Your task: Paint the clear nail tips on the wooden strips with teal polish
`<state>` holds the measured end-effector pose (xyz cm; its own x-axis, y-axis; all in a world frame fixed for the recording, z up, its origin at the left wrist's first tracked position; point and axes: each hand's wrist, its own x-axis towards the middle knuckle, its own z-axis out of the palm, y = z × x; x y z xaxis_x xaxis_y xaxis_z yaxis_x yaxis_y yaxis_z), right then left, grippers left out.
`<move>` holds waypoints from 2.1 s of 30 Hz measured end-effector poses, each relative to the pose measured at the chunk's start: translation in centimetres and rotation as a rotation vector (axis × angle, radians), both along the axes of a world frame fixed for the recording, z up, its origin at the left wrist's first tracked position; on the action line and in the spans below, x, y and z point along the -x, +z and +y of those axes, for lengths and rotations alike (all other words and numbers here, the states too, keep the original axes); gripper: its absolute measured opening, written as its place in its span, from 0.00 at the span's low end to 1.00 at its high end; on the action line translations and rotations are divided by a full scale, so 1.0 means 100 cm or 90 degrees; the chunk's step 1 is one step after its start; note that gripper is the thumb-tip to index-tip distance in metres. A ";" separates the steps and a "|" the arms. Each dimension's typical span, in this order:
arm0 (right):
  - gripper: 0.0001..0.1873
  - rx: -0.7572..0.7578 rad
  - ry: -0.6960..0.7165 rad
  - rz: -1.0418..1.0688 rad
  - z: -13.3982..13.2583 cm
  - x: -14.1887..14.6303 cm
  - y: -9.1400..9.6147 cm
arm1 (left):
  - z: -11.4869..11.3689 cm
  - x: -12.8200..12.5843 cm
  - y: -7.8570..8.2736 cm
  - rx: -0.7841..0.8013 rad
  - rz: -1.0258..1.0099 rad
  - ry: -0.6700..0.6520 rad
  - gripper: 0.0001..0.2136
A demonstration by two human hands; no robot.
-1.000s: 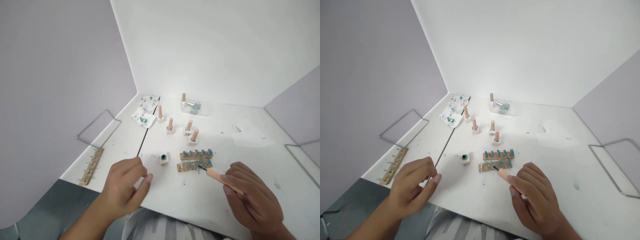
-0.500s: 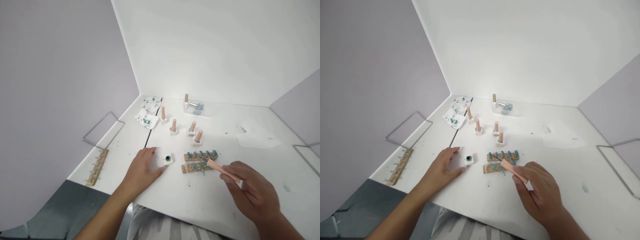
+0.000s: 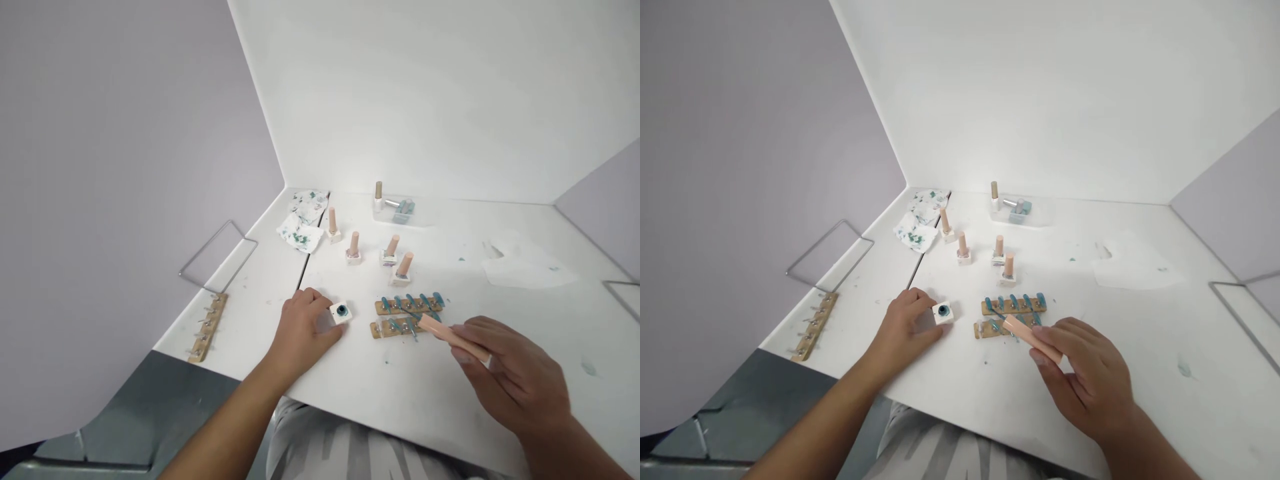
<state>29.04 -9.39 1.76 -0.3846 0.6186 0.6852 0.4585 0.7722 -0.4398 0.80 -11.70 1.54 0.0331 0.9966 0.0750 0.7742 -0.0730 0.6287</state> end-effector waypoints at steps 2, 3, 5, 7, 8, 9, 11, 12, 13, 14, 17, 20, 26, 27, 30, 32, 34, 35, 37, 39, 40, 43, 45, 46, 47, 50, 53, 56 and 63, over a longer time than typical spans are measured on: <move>0.16 -0.009 0.034 -0.005 0.000 0.001 0.003 | -0.002 0.002 0.006 -0.017 -0.046 -0.004 0.06; 0.16 -0.018 0.053 -0.005 0.000 0.002 0.004 | -0.003 0.003 0.008 -0.027 -0.071 -0.007 0.05; 0.18 -0.039 0.089 -0.003 0.000 0.005 0.007 | -0.004 0.006 0.015 -0.046 -0.121 -0.020 0.04; 0.19 -0.046 0.122 0.000 0.000 0.007 0.009 | -0.003 0.009 0.022 -0.056 -0.167 -0.046 0.04; 0.20 -0.045 0.135 0.003 0.000 0.008 0.009 | -0.002 0.009 0.027 -0.059 -0.184 -0.064 0.04; 0.21 -0.044 0.146 0.007 -0.001 0.009 0.008 | 0.000 0.009 0.032 -0.057 -0.200 -0.086 0.04; 0.23 -0.037 0.160 0.023 -0.001 0.011 0.006 | 0.005 0.006 0.042 -0.047 -0.236 -0.137 0.06; 0.24 -0.034 0.161 0.034 -0.002 0.012 0.005 | 0.008 0.003 0.046 -0.038 -0.260 -0.166 0.06; 0.25 -0.029 0.160 0.043 -0.002 0.013 0.004 | 0.011 -0.001 0.050 -0.031 -0.285 -0.192 0.06; 0.25 -0.022 0.154 0.054 -0.003 0.014 0.003 | 0.015 -0.005 0.052 -0.025 -0.310 -0.218 0.06; 0.23 -0.017 0.131 0.099 -0.002 0.016 0.003 | 0.025 -0.016 0.050 -0.016 -0.370 -0.290 0.08; 0.22 0.007 0.108 0.155 -0.001 0.016 0.002 | 0.033 -0.020 0.040 0.001 -0.407 -0.324 0.09; 0.22 0.069 0.113 0.193 0.000 0.015 0.002 | 0.041 -0.013 0.021 0.103 -0.518 -0.337 0.09; 0.22 0.073 0.117 0.187 0.000 0.015 0.002 | 0.042 -0.012 0.019 0.114 -0.540 -0.339 0.10; 0.22 0.090 0.115 0.169 0.001 0.015 0.003 | 0.044 -0.010 0.013 0.131 -0.579 -0.344 0.13; 0.22 0.105 0.105 0.171 0.001 0.014 0.001 | 0.045 -0.010 0.011 0.150 -0.589 -0.349 0.12; 0.22 0.119 0.099 0.176 0.001 0.013 0.000 | 0.044 -0.010 0.010 0.179 -0.594 -0.354 0.12; 0.22 0.122 0.099 0.175 0.001 0.013 -0.001 | 0.043 -0.010 0.011 0.192 -0.596 -0.355 0.12; 0.23 0.117 0.103 0.168 0.001 0.013 -0.001 | 0.042 -0.011 0.011 0.212 -0.601 -0.355 0.12; 0.22 0.110 0.106 0.165 0.001 0.014 0.001 | 0.041 -0.012 0.012 0.221 -0.609 -0.358 0.12; 0.22 0.108 0.107 0.166 0.001 0.015 0.002 | 0.041 -0.013 0.012 0.224 -0.611 -0.360 0.12; 0.22 0.112 0.113 0.168 0.001 0.016 0.004 | 0.041 -0.013 0.012 0.222 -0.614 -0.359 0.12; 0.22 0.116 0.120 0.166 0.001 0.016 0.004 | 0.042 -0.013 0.013 0.219 -0.611 -0.356 0.12; 0.22 0.118 0.122 0.164 0.001 0.016 0.004 | 0.041 -0.013 0.013 0.219 -0.610 -0.356 0.12; 0.21 0.119 0.124 0.161 0.001 0.016 0.003 | 0.041 -0.013 0.013 0.220 -0.609 -0.356 0.12; 0.20 0.122 0.131 0.154 0.001 0.015 0.002 | 0.041 -0.013 0.014 0.223 -0.613 -0.365 0.12; 0.19 0.123 0.133 0.147 0.002 0.015 0.002 | 0.040 -0.013 0.015 0.221 -0.613 -0.367 0.12; 0.17 0.115 0.128 0.132 0.002 0.015 0.003 | 0.040 -0.013 0.016 0.214 -0.593 -0.366 0.11; 0.13 0.120 0.134 0.098 0.002 0.016 0.002 | 0.040 -0.014 0.017 0.211 -0.547 -0.390 0.10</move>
<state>27.44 -9.22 1.97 -0.4184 0.6576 0.6264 0.2136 0.7416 -0.6359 2.17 -7.73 3.20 0.5924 0.8046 0.0422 -0.0386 -0.0240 0.9990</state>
